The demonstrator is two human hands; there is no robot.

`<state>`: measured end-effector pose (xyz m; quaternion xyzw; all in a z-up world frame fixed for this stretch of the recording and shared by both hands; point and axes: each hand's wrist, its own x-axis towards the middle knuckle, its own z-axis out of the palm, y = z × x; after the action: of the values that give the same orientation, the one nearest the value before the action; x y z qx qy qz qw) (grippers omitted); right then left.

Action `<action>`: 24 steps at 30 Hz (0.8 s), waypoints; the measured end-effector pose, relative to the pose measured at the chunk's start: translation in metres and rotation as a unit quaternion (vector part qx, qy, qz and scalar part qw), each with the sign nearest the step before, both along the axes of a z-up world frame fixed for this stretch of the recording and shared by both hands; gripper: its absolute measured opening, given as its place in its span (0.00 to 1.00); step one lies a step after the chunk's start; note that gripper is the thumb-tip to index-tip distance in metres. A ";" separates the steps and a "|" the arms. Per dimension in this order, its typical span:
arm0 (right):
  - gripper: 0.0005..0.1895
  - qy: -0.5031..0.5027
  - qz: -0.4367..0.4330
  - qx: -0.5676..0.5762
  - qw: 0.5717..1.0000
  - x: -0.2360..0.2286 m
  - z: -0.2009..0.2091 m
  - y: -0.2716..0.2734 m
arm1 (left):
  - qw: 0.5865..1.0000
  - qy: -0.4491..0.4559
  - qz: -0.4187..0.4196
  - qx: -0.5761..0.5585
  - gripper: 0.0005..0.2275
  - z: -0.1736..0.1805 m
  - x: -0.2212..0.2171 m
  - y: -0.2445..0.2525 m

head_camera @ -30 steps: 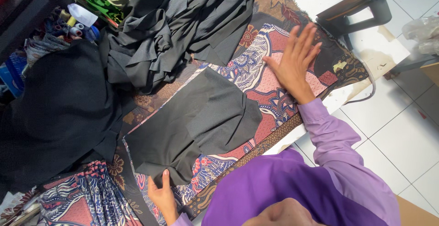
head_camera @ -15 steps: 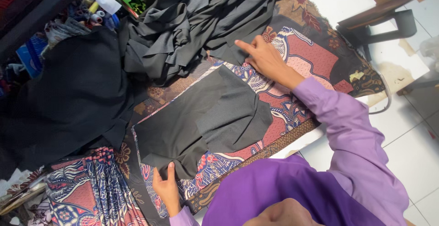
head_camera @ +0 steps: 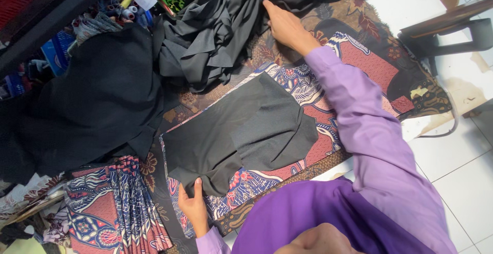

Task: The person irons several pieces of dark grey fabric on a patterned ironing board. They repeatedly unfold, smooth, and press each piece with an iron, then fold and stack them on the left side of the board.

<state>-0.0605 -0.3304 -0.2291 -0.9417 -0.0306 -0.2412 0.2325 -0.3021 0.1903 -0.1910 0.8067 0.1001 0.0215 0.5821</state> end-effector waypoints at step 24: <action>0.10 0.225 0.133 0.279 0.924 -0.301 0.062 0.127 | 0.996 -0.024 0.057 -0.069 0.10 0.033 0.001 0.022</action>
<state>-0.3619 -0.2038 -0.1671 -0.8554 -0.0336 0.0111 0.5167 -0.3015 0.2125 -0.1582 0.7569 0.1329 0.0665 0.6364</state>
